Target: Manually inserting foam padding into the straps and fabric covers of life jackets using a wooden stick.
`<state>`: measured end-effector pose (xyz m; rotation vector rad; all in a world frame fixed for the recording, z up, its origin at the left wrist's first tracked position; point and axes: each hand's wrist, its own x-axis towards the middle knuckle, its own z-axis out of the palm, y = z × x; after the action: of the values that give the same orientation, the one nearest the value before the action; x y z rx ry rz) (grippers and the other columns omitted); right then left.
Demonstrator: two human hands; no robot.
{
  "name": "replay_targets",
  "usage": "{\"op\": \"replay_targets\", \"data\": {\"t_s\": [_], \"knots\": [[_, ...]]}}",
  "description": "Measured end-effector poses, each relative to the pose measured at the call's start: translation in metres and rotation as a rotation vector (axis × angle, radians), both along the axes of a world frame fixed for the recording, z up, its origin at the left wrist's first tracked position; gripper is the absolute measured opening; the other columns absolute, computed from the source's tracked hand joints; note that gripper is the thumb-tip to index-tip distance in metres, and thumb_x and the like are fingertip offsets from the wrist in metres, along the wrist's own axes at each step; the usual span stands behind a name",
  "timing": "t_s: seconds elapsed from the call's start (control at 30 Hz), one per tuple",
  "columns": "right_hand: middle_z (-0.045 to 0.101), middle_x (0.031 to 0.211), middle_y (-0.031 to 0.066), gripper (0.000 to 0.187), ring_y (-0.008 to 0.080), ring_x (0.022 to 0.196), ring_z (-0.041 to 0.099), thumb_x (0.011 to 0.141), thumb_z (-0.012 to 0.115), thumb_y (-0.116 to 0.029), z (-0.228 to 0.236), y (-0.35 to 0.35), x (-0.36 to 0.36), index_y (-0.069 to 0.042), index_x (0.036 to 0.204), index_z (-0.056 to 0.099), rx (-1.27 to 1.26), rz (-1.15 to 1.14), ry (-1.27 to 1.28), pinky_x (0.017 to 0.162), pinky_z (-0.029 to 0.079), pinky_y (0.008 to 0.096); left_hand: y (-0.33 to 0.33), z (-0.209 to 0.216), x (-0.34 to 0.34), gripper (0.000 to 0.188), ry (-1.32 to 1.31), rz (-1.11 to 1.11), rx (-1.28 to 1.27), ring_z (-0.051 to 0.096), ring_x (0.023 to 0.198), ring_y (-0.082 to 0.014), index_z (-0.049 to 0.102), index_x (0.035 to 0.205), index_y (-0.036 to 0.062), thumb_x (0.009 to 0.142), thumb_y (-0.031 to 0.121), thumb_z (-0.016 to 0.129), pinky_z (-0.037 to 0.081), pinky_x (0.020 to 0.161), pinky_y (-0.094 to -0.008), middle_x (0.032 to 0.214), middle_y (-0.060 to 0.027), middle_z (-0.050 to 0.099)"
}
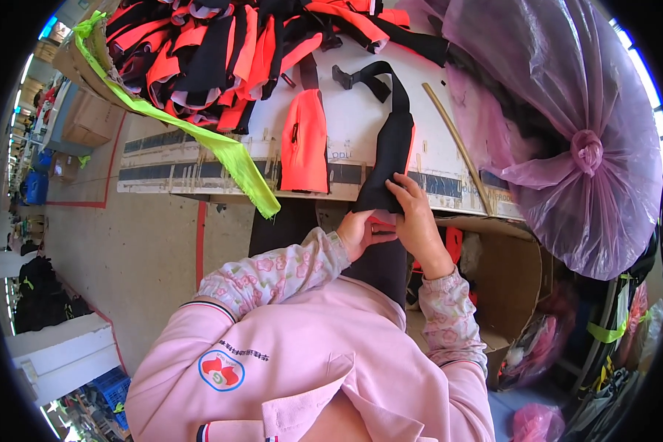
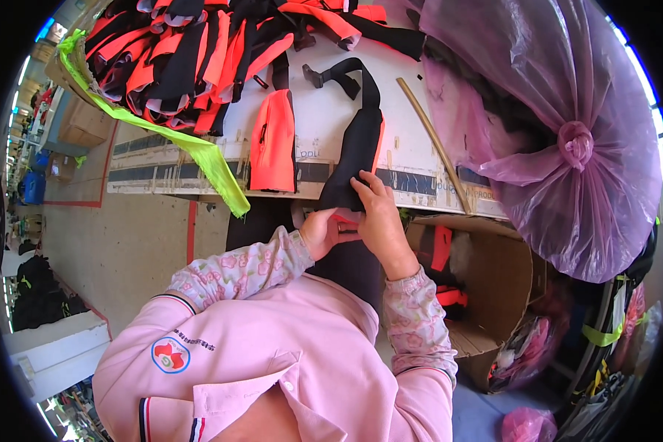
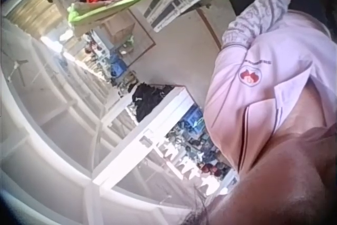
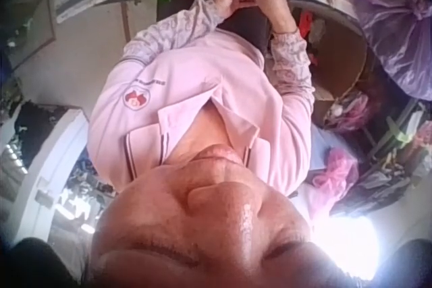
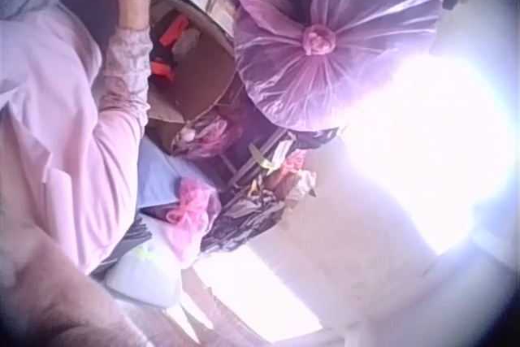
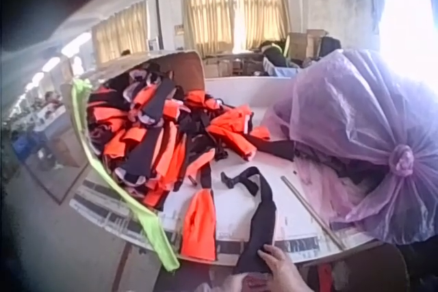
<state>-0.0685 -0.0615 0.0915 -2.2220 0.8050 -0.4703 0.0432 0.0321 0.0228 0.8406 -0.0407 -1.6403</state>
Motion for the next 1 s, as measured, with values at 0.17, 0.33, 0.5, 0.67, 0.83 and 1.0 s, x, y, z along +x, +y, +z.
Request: {"op": "replay_targets", "data": {"t_s": [0.17, 0.33, 0.5, 0.67, 0.83, 1.0], "knots": [[0.041, 0.130, 0.0155, 0.062, 0.0354, 0.114, 0.042, 0.061, 0.046, 0.017, 0.009, -0.002, -0.007, 0.000, 0.121, 0.049, -0.043, 0.147, 0.128, 0.098, 0.037, 0.0369, -0.003, 0.002, 0.002, 0.037, -0.012, -0.018, 0.027, 0.059, 0.096, -0.0276, 0.052, 0.112, 0.0070, 0.091, 0.035, 0.042, 0.048, 0.085, -0.0462, 0.106, -0.0107, 0.058], [0.043, 0.128, 0.0149, 0.063, 0.0360, 0.111, 0.044, 0.060, 0.045, 0.017, 0.004, -0.002, -0.005, 0.001, 0.120, 0.049, -0.016, 0.156, 0.075, 0.096, 0.037, 0.0367, -0.004, 0.010, -0.001, 0.033, -0.057, 0.016, 0.059, 0.060, 0.093, -0.0277, 0.051, 0.113, 0.0072, 0.091, 0.031, 0.043, 0.050, 0.082, -0.0439, 0.107, -0.0111, 0.057], [0.048, 0.119, 0.0146, 0.054, 0.0355, 0.104, 0.047, 0.059, 0.050, 0.015, -0.007, 0.002, 0.003, 0.001, 0.111, 0.053, -0.100, 0.047, 0.031, 0.089, 0.041, 0.0372, -0.005, 0.000, -0.005, 0.029, -0.293, 0.035, 0.148, 0.064, 0.080, -0.0250, 0.051, 0.111, 0.0058, 0.091, 0.026, 0.049, 0.054, 0.071, -0.0359, 0.095, -0.0128, 0.060], [0.050, 0.112, 0.0151, 0.052, 0.0363, 0.105, 0.048, 0.055, 0.047, 0.020, -0.012, -0.001, 0.005, 0.000, 0.102, 0.054, -0.143, -0.053, -0.010, 0.089, 0.041, 0.0370, -0.001, 0.000, -0.001, 0.032, -0.310, 0.017, 0.108, 0.064, 0.080, -0.0245, 0.054, 0.108, 0.0033, 0.090, 0.030, 0.049, 0.053, 0.074, -0.0351, 0.096, -0.0139, 0.062], [0.049, 0.110, 0.0150, 0.047, 0.0355, 0.098, 0.048, 0.057, 0.054, 0.016, -0.014, -0.004, 0.005, 0.000, 0.101, 0.053, -0.116, -0.002, -0.067, 0.085, 0.042, 0.0390, 0.000, -0.007, -0.001, 0.038, -0.280, -0.012, 0.052, 0.063, 0.086, -0.0239, 0.056, 0.106, 0.0027, 0.089, 0.036, 0.050, 0.050, 0.082, -0.0364, 0.097, -0.0131, 0.062], [0.048, 0.111, 0.0148, 0.047, 0.0355, 0.100, 0.048, 0.057, 0.053, 0.016, -0.019, -0.004, 0.004, 0.000, 0.101, 0.052, -0.130, -0.010, -0.052, 0.085, 0.042, 0.0386, -0.002, -0.019, 0.005, 0.043, -0.057, -0.088, -0.086, 0.061, 0.093, -0.0244, 0.052, 0.113, 0.0058, 0.088, 0.041, 0.051, 0.048, 0.086, -0.0389, 0.103, -0.0125, 0.061]]}}
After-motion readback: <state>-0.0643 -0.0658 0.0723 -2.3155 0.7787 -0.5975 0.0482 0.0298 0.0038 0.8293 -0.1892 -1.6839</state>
